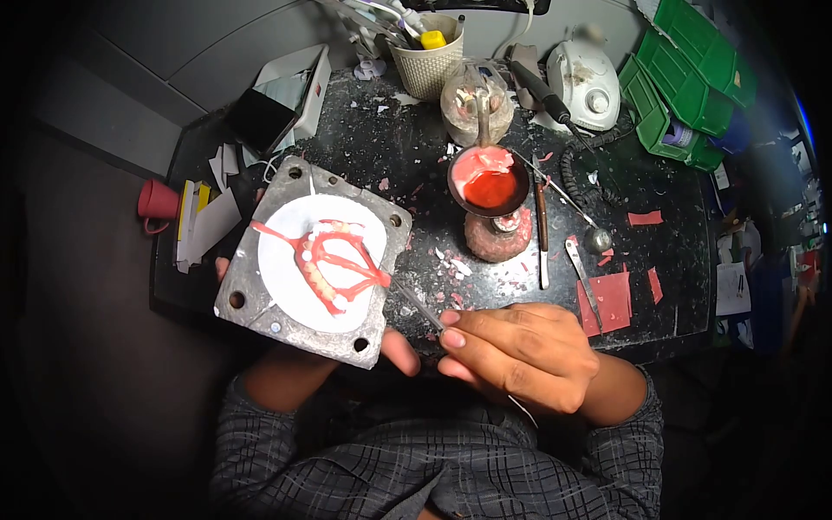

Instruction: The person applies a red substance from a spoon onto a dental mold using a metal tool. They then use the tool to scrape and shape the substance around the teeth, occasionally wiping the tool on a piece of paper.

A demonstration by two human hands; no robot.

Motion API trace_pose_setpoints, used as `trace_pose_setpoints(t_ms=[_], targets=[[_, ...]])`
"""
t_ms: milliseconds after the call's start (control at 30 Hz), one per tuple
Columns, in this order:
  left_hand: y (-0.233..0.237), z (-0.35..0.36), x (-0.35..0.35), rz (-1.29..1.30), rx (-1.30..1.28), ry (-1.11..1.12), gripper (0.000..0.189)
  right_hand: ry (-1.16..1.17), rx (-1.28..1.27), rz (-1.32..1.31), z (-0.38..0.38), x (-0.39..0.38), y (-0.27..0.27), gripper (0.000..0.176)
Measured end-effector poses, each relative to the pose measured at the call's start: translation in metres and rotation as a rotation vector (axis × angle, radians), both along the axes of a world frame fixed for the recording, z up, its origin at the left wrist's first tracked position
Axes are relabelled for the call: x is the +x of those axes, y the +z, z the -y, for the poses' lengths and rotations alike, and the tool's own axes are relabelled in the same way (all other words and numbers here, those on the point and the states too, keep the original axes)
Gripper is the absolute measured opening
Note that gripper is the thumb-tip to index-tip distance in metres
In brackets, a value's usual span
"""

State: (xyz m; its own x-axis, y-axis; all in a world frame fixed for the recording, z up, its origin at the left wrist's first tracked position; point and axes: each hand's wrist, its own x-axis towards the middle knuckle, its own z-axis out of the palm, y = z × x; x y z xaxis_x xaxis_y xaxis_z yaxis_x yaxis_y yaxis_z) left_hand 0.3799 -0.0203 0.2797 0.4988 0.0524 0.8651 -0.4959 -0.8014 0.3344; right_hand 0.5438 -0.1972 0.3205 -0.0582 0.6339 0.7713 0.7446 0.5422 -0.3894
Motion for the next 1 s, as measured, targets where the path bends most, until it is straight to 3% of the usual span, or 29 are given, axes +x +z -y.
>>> trace_pose_setpoints(t_ms=[467, 667, 733, 800, 933, 967, 1000], targets=[[-0.001, 0.001, 0.003, 0.025, -0.026, -0.009, 0.136, -0.003, -0.038, -0.027, 0.001, 0.001, 0.004, 0.028], [-0.008, 0.009, 0.01, 0.11, -0.153, -0.055, 0.137, 0.051, -0.038, -0.041, 0.007, 0.005, 0.007, 0.027], [-0.012, 0.009, 0.013, 0.176, -0.252, -0.082, 0.137, -0.033, -0.023, 0.039, 0.012, 0.011, 0.013, 0.025], [-0.016, 0.001, 0.013, 0.277, -0.445, -0.12, 0.137, -0.258, 0.04, -0.01, 0.016, 0.012, 0.012, 0.029], [-0.02, -0.023, 0.009, 0.42, -0.841, -0.256, 0.137, -0.411, 0.225, -0.11, 0.007, 0.032, 0.002, 0.017], [-0.019, -0.016, 0.005, 0.375, -1.073, -0.146, 0.135, -0.411, 0.221, -0.173, 0.007, 0.036, -0.002, 0.016], [-0.008, -0.013, 0.006, 0.268, -1.132, 0.068, 0.133, -0.464, 0.164, -0.189, 0.007, 0.039, -0.001, 0.016]])
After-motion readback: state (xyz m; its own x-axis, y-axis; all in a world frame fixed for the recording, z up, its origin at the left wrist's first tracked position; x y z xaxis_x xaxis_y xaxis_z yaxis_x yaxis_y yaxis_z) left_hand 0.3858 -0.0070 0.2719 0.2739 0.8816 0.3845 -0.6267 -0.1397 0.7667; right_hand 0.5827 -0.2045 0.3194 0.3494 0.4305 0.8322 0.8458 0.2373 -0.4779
